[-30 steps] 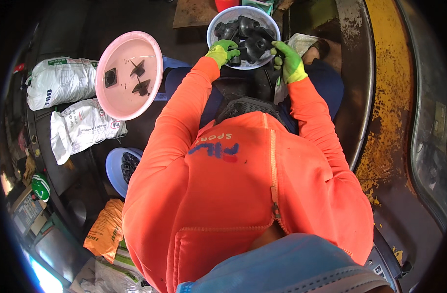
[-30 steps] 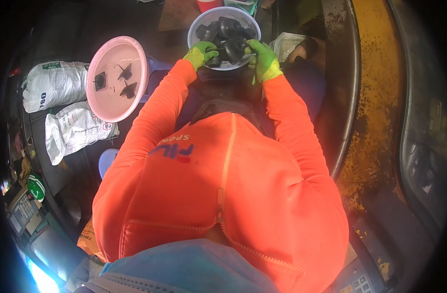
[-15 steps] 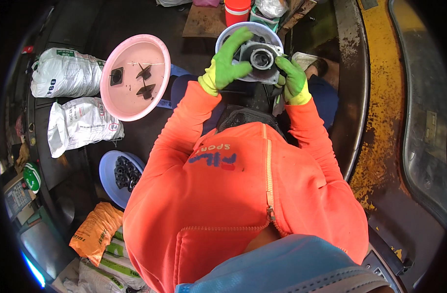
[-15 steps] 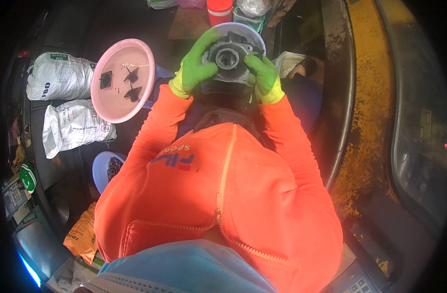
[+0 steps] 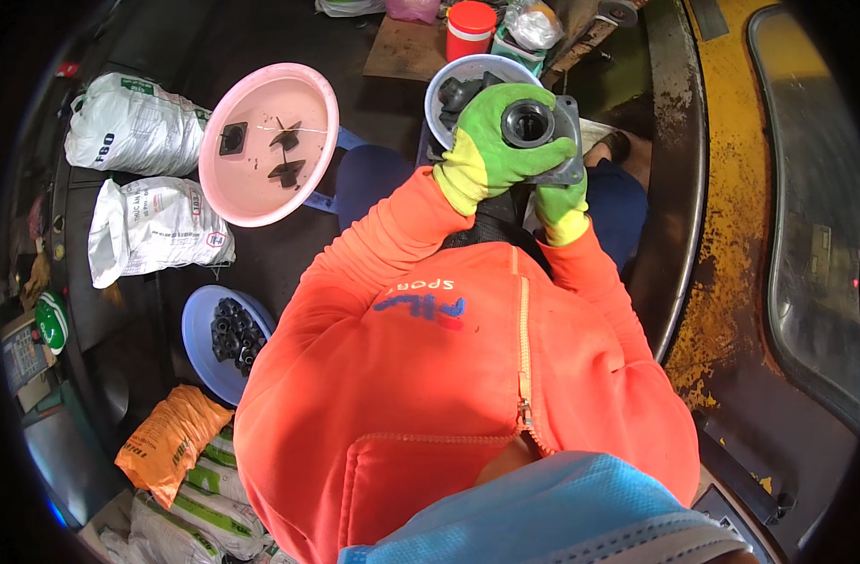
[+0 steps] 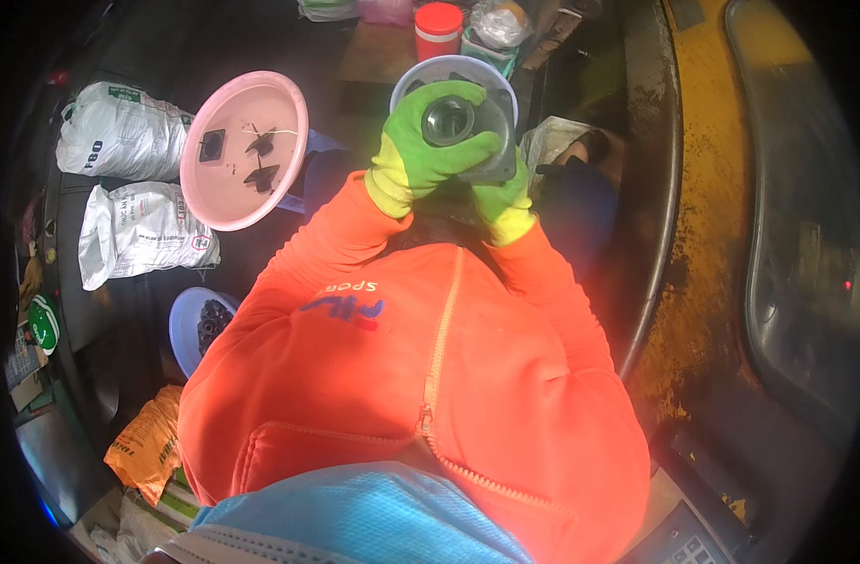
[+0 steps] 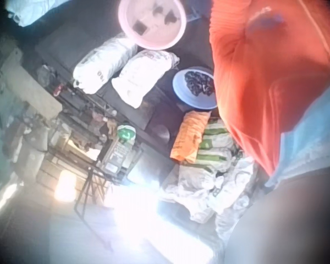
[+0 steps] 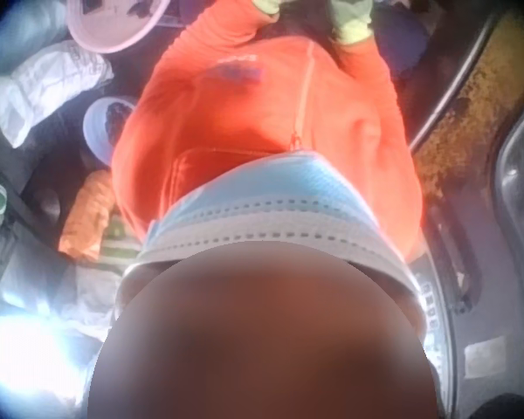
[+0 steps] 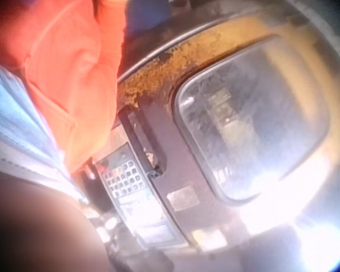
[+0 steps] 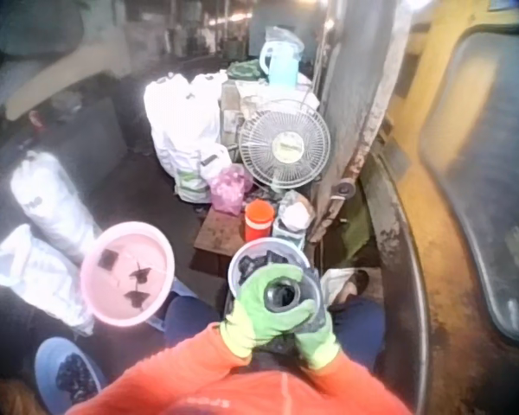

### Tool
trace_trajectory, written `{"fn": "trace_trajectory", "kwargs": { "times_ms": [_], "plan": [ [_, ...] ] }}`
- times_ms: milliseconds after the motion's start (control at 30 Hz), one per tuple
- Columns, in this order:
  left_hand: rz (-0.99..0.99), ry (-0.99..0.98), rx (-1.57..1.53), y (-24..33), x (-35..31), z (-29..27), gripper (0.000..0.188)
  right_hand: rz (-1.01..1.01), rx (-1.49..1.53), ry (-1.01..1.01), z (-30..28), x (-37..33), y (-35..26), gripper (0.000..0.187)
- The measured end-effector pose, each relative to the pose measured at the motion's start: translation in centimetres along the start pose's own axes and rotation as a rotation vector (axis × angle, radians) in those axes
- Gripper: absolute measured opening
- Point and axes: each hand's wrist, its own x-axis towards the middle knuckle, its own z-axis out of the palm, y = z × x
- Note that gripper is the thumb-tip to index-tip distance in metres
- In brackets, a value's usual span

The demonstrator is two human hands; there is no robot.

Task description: The person uses a wrench to tighten a bolt on a black plastic part, then places it into a white bucket. They repeat this process with additional parts, occasionally inspecting them by hand before moving them to the bucket.

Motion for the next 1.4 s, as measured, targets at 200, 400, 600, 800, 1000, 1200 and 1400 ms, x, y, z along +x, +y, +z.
{"fn": "trace_trajectory", "kwargs": {
  "times_ms": [200,400,600,800,1000,1200,1400],
  "plan": [
    [0.012,0.052,0.011,0.8,-0.8,0.8,0.047,0.02,0.273,-0.036,1.5,1.1,-2.0,0.046],
    [0.067,-0.086,-0.064,1.1,-0.3,-0.9,0.043,-0.021,-0.185,-0.179,0.9,1.3,-4.6,0.045],
    [0.009,-0.434,-0.17,1.5,0.7,-2.2,0.039,0.047,-0.182,-0.417,-1.1,1.1,-5.0,0.051],
    [-0.117,-0.825,-0.376,0.3,1.4,-2.9,0.041,0.166,-0.127,-0.579,-3.5,-0.7,-1.6,0.065],
    [-0.032,-1.089,-0.459,-1.3,3.6,-3.0,0.053,0.202,0.18,-0.475,-0.8,0.3,1.3,0.057],
    [0.191,-0.446,0.084,-0.3,1.9,-1.8,0.069,0.029,0.072,-0.035,-0.4,1.3,-2.2,0.048],
    [0.158,-0.202,-0.098,-0.7,-0.3,0.1,0.046,-0.053,-0.176,-0.027,0.2,0.7,-2.4,0.047]
  ]
}}
